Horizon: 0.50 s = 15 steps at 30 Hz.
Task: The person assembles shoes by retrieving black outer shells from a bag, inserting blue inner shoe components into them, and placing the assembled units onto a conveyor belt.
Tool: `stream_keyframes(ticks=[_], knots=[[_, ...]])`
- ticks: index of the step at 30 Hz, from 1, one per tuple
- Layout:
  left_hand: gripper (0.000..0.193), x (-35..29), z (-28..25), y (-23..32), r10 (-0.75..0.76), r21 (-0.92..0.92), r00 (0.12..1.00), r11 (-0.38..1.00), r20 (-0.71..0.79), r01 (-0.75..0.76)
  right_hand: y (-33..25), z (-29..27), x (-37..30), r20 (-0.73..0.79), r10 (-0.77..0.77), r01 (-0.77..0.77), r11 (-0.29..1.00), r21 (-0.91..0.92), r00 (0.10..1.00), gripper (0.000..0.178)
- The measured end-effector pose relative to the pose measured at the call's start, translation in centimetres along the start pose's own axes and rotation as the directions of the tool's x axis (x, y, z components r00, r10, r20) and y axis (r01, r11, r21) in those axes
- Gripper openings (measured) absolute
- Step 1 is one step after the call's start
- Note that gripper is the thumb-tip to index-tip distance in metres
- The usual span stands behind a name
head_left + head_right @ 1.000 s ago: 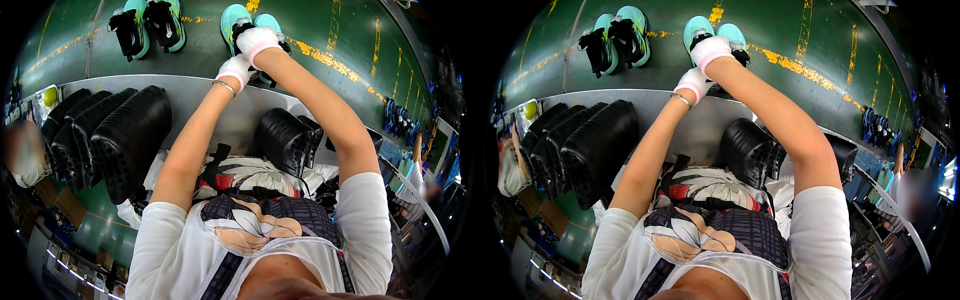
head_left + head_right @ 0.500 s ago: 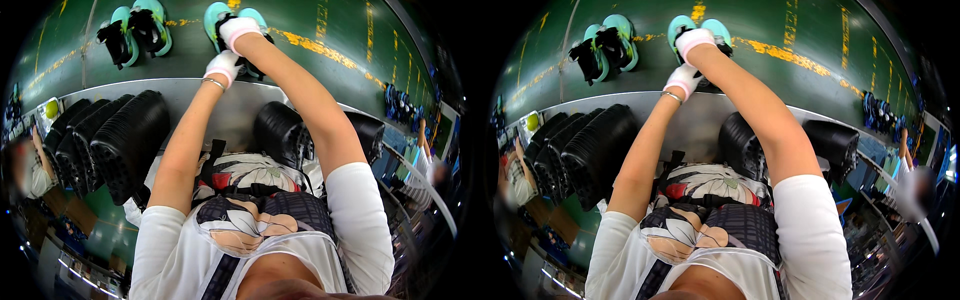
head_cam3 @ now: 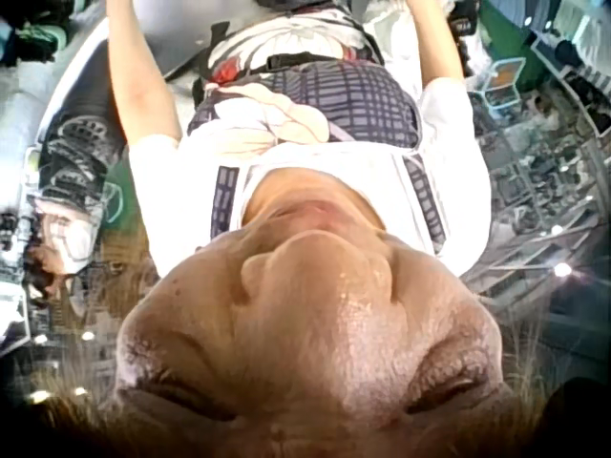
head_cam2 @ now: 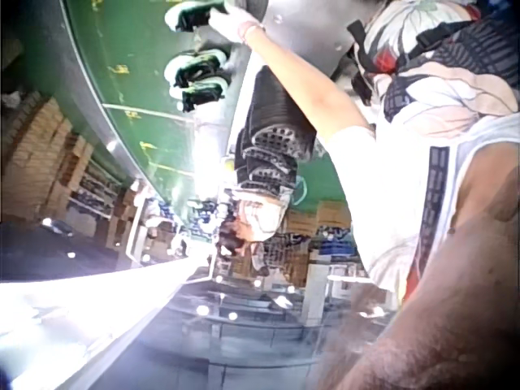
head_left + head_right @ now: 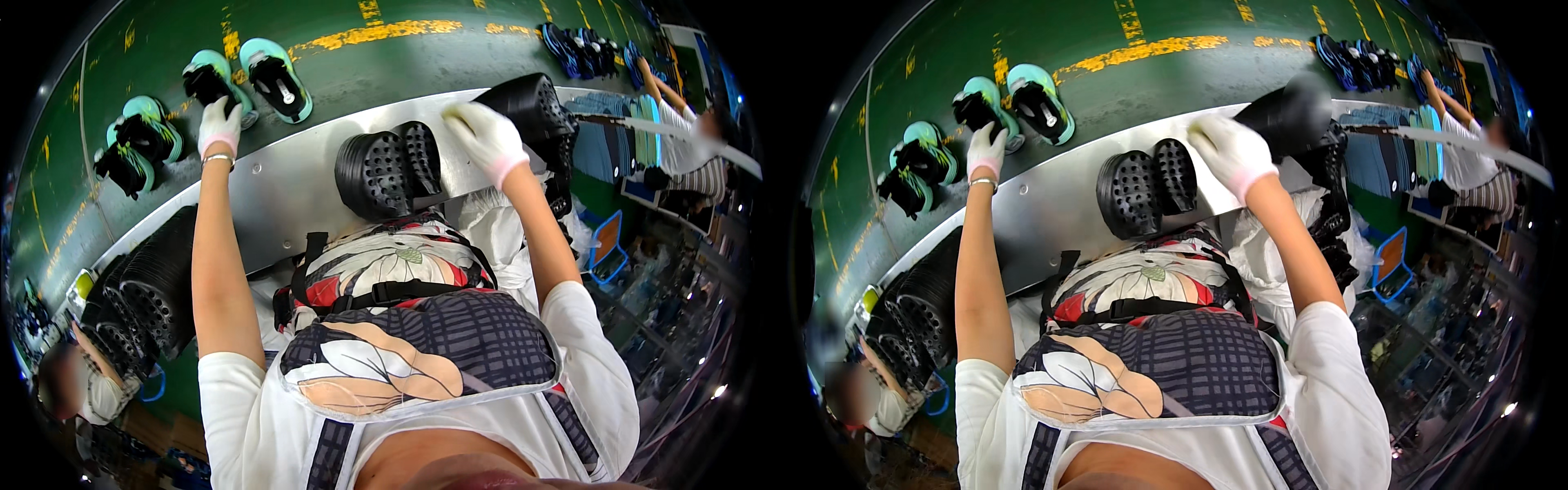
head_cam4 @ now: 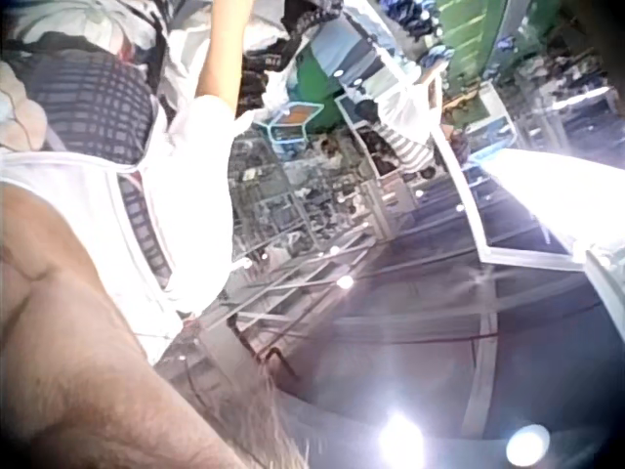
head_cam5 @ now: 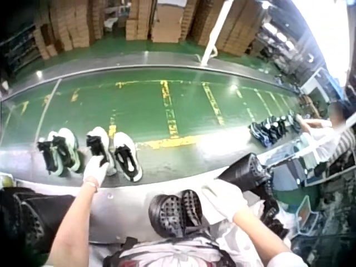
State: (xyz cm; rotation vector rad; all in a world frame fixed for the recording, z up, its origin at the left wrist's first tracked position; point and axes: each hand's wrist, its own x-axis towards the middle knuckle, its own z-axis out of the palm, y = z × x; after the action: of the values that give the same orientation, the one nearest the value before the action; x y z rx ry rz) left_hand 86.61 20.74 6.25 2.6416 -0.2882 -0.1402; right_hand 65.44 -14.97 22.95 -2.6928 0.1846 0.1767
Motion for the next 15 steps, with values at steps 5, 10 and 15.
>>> stream_keyframes(ticks=[5, 10, 15], knots=[[0.047, -4.0, -1.1, 4.1, 0.104, 0.005, 0.962, 0.994, -0.254, -0.106, 0.4, 1.2, -8.5, -0.014, 0.131, -0.126, 0.975, 0.182, 0.991, 0.03], [0.051, -11.7, 1.3, 5.4, 0.117, -0.054, 0.978, 0.99, -0.171, -0.128, 1.6, 5.7, -9.4, -0.101, -0.01, 0.036, 0.966, 0.256, 0.995, 0.042], [0.057, -17.4, 4.8, 6.5, 0.2, 0.207, 0.926, 0.939, 0.321, -0.274, 2.4, 7.1, -10.1, -0.141, -0.043, 0.077, 0.966, 0.247, 0.989, 0.037]])
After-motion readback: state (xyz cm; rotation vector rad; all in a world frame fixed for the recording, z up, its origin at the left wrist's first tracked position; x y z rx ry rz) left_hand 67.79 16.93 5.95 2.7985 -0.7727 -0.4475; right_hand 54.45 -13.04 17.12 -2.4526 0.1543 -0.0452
